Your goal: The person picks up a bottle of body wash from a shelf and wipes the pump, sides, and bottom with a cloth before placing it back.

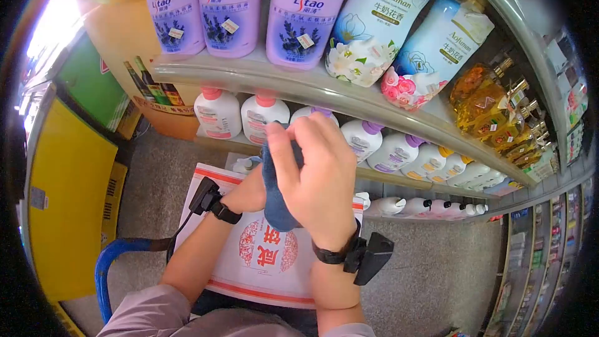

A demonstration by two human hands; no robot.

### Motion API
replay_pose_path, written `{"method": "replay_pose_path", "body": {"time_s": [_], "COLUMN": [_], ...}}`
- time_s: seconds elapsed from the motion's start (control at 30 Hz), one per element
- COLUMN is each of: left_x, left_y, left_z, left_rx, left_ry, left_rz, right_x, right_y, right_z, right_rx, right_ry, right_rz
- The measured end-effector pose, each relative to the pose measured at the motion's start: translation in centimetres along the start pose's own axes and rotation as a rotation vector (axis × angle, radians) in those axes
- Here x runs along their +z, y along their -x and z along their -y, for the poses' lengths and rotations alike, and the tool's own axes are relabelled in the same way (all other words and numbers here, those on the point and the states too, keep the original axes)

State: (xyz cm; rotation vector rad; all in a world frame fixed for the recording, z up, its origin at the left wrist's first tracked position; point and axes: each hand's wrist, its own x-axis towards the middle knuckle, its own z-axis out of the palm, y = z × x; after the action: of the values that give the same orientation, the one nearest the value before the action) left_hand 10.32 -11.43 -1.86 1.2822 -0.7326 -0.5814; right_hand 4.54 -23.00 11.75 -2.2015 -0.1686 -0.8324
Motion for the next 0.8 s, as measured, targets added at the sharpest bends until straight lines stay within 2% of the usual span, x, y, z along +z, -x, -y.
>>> {"method": "replay_pose_path", "body": {"time_s": [0.07,0.1,0.2,0.23,0.33,0.4,0.5,0.6,0.7,0.8], "left_x": [-0.1,0.2,0.2,0.4,0.3,0.5,0.4,0.6,0.6,0.7], "left_y": [0.1,0.3,0.5,0.7,0.8,0.8,1.0,0.8,0.6,0.6], "left_z": [-0.2,-0.5,-0.4,-0.8,-1.0,-1.0,-1.3,-1.8,-1.3,-1.6], "left_rx": [-0.022,-0.030,0.009,0.012,0.029,0.065,-0.003,0.023,0.025,0.030], "left_ry": [0.002,0.053,0.024,0.065,0.042,0.075,0.123,0.056,0.111,0.022], "left_rz": [0.003,-0.003,-0.008,-0.014,-0.004,0.001,0.022,0.003,-0.002,-0.023], "right_x": [-0.6,-1.3,-1.7,-2.5,-3.1,-3.3,-3.4,-3.9,-3.3,-2.2], "right_y": [-0.2,-0.3,0.1,0.0,-0.2,-0.3,-0.3,-0.4,-0.3,-0.3], "right_z": [-0.6,-1.3,-1.5,-0.9,-1.4,-1.2,-2.1,-2.5,-3.2,-3.1], "right_rx": [0.056,0.070,0.187,0.330,0.262,0.287,0.246,0.340,0.369,0.166], "right_ry": [-0.138,-0.227,-0.529,-0.555,-0.538,-0.652,-0.695,-0.738,-0.700,-0.405], "right_rz": [0.057,0.177,0.223,0.295,0.371,0.406,0.464,0.515,0.476,0.227]}}
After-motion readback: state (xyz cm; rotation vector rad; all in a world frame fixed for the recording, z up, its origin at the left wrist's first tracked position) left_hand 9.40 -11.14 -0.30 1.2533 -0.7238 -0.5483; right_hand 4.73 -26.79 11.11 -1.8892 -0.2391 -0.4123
